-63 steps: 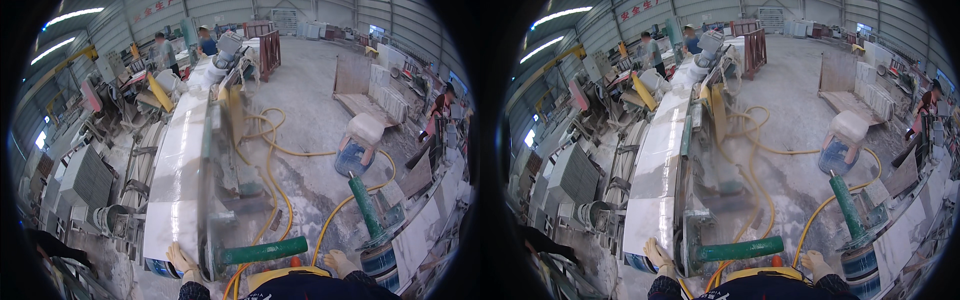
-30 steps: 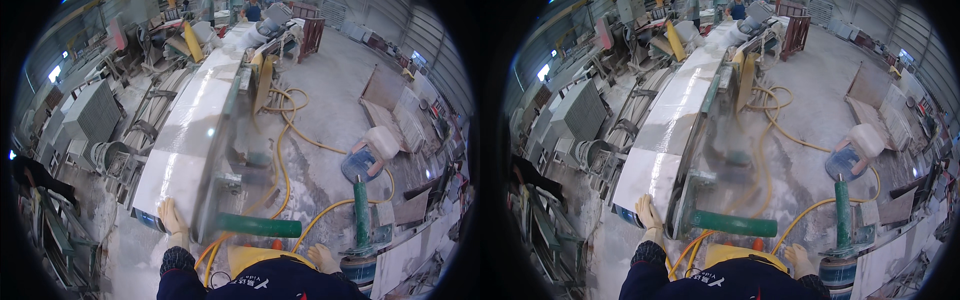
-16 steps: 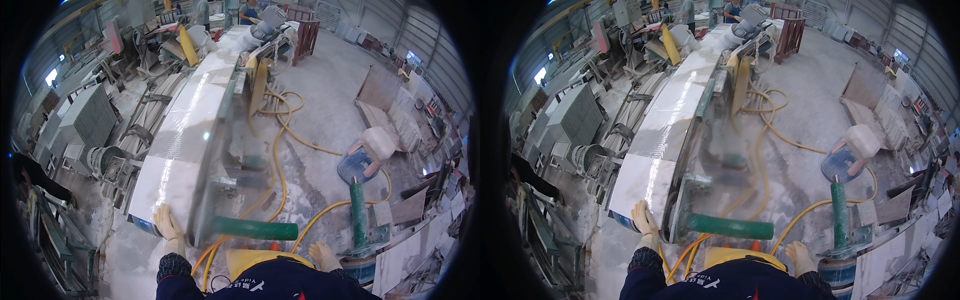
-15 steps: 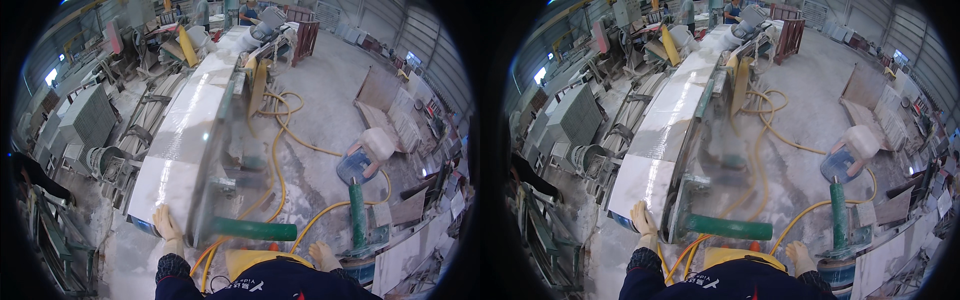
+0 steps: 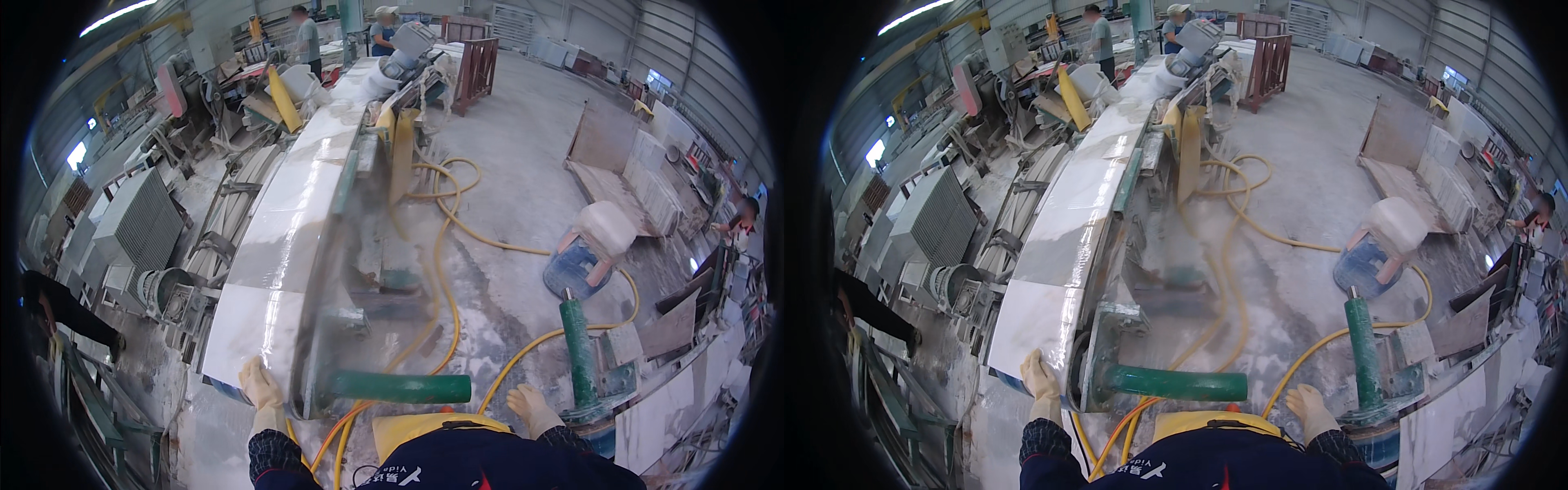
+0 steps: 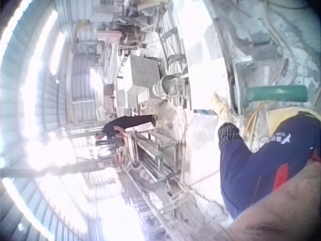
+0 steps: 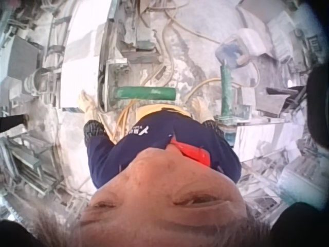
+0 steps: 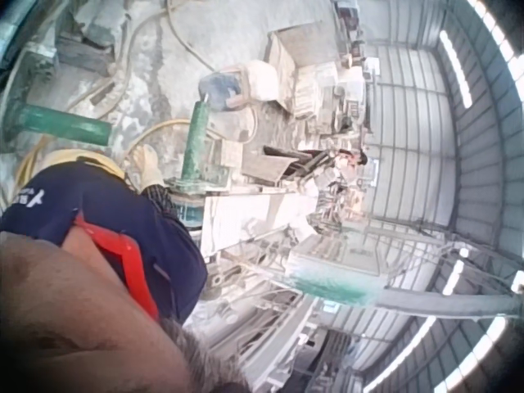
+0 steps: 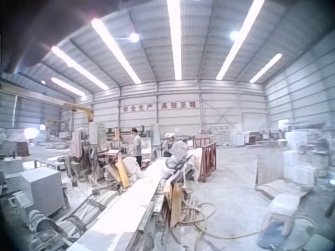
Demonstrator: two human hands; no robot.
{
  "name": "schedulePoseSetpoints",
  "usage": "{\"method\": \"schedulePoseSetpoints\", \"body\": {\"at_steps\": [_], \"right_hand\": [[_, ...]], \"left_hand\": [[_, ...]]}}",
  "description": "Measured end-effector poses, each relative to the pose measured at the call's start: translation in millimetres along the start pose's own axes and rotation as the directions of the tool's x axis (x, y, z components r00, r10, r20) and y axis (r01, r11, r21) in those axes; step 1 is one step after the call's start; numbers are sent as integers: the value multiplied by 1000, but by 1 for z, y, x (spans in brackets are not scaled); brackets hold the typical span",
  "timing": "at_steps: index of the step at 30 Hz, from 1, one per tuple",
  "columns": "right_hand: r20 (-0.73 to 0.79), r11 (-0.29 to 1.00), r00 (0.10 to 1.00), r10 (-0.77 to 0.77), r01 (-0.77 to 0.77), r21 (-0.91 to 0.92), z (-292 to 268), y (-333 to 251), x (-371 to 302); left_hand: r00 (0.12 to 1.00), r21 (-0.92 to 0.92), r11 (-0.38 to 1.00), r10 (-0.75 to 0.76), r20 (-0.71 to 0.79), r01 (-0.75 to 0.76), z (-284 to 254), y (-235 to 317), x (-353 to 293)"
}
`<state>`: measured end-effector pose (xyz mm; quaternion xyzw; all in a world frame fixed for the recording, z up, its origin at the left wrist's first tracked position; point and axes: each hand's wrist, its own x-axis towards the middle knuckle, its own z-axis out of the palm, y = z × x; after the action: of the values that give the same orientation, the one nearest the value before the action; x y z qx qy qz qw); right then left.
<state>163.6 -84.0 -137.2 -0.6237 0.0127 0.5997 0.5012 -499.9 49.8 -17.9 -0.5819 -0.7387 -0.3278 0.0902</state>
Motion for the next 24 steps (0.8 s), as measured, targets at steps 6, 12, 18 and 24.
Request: {"method": "schedulePoseSetpoints", "body": {"at_steps": [6, 12, 18, 24], "right_hand": [[68, 994, 992, -111, 111, 2, 28, -40, -3], [131, 965, 971, -198, 217, -145, 124, -77, -17], [540, 888, 841, -16, 261, -379, 265, -74, -62], [737, 815, 608, 294, 243, -525, 412, 5, -88]], "left_hand": [[996, 83, 995, -62, 60, 57, 7, -4, -6], [994, 258, 960, 94, 57, -106, 4, -5, -3], [989, 5, 995, 99, 110, -100, -17, -4, 13], [998, -149, 988, -35, 49, 42, -18, -9, 4]]}}
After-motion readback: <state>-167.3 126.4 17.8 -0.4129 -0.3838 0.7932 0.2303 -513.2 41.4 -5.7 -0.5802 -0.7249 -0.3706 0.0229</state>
